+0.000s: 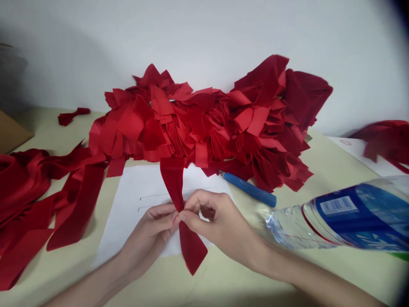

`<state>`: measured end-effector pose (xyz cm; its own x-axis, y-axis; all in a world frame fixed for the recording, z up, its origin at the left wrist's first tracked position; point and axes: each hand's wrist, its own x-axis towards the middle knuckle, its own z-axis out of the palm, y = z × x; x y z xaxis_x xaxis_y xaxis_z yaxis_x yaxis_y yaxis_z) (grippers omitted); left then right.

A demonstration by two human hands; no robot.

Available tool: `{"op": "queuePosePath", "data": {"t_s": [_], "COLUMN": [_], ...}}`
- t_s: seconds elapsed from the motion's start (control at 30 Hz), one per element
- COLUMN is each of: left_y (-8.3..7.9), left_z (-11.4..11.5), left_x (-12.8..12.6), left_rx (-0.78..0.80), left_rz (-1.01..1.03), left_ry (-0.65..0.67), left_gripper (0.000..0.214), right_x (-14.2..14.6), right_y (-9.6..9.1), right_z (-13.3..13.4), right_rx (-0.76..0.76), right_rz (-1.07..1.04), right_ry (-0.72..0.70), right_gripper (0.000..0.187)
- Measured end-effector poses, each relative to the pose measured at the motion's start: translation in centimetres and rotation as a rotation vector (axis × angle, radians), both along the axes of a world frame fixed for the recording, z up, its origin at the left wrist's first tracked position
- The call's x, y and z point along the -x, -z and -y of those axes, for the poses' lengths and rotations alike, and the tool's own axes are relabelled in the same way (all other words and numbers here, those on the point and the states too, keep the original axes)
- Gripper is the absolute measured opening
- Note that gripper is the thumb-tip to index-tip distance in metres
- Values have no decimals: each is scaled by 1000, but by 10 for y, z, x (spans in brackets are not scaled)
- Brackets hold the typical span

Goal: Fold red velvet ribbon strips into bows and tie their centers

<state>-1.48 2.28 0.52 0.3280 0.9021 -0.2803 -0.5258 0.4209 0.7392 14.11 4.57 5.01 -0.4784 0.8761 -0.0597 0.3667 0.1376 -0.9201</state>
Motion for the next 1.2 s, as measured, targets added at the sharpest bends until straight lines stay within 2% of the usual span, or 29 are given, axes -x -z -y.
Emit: {"op": "queuePosePath", "data": {"t_s": [0.13, 0.33, 0.67, 0.9, 1.2], "left_y": [-1, 4, -2, 0, -3], "left_z": [0, -1, 1, 1, 2], "left_x": [0, 3, 1, 3, 2], "left_rx": [-3, 25, -18, -54, -143], "left_rz": [-22, -22, -96, -106, -219], "left_ry": [-19, -62, -65, -41, -31], "left_gripper": [2, 8, 8, 6, 3], "right_x": [-2, -6, -6, -10, -7], "right_y": [0, -3, -5, -10, -3], "right_z": [-2, -7, -4, -10, -8], "right_rx": [-8, 50, -42, 35, -41], "right_rz": [-12, -1, 82, 70, 96], "right_ry": [11, -73, -59, -135, -66], "right_gripper": [10, 13, 10, 11, 10]}}
